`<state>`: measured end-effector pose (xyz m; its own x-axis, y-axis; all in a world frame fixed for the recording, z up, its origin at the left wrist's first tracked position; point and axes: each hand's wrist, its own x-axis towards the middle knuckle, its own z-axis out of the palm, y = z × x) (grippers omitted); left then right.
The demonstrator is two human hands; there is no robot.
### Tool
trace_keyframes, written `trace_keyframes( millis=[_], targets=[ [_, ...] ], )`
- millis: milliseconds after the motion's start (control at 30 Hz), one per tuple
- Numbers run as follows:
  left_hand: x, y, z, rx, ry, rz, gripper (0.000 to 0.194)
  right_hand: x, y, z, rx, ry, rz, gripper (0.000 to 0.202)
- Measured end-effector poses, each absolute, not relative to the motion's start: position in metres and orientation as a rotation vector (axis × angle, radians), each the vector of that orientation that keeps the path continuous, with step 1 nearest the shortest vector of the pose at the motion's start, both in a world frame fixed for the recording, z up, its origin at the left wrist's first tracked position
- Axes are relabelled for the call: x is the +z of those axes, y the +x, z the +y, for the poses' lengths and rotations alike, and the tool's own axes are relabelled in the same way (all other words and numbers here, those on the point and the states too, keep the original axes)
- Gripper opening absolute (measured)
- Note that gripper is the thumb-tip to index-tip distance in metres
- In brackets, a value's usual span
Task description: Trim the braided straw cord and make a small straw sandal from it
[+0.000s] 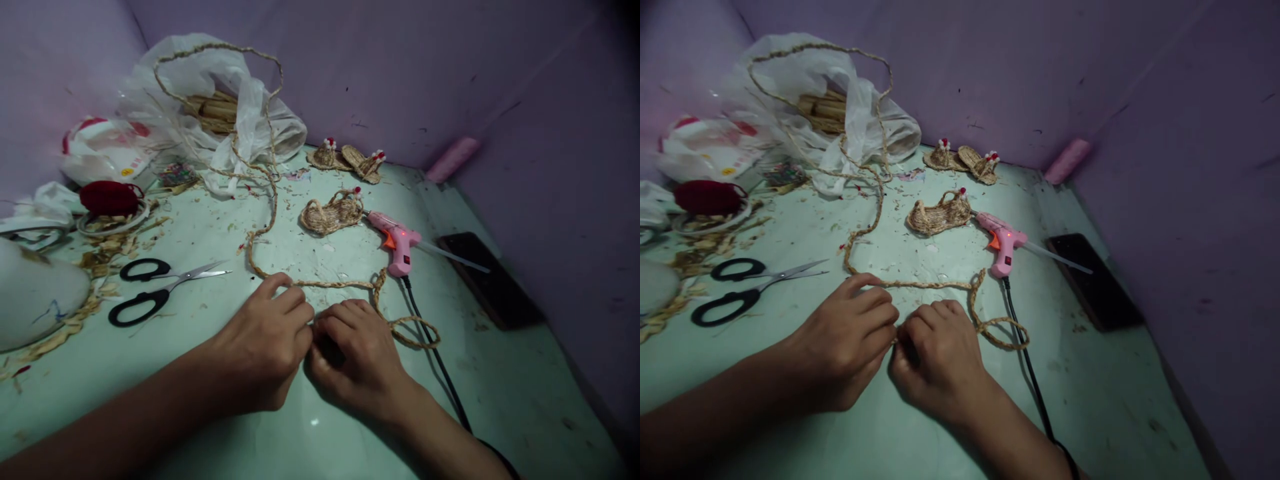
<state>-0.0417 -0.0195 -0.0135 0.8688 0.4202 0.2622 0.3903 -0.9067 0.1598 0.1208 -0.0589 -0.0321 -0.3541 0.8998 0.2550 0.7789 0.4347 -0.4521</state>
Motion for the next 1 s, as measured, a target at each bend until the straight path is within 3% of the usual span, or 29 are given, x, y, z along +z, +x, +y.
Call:
trace_keyframes(
  millis=[233,500,733,900,1000],
  targets=[
    [-0.014,-0.038,-0.018,0.461,2.867,0.671,0.007,-0.027,0.130,-0.062,0.473,-1.477,-2.215,0.004],
    [-0.019,-0.035,-0.020,0.468,2.880,0.743,0.005,-0.034,0.126,-0.060,0.310,-1.394,-2.340,0.006],
    [-0.015,-0.041,-0.025,0.935,2.992,0.672,0.011,-0.026,0.131,-0.060,0.087,-1.124,-2.151,0.003],
    [-0.008,-0.046,-0.025,1.181,2.875,0.806,0.006,-0.019,0.134,-0.061,0.217,-1.098,-1.966,0.006],
    [-0.002,-0.050,-0.024,1.158,2.679,0.820,0.018,-0.018,0.133,-0.060,0.432,-1.220,-1.822,0.002]
  ],
)
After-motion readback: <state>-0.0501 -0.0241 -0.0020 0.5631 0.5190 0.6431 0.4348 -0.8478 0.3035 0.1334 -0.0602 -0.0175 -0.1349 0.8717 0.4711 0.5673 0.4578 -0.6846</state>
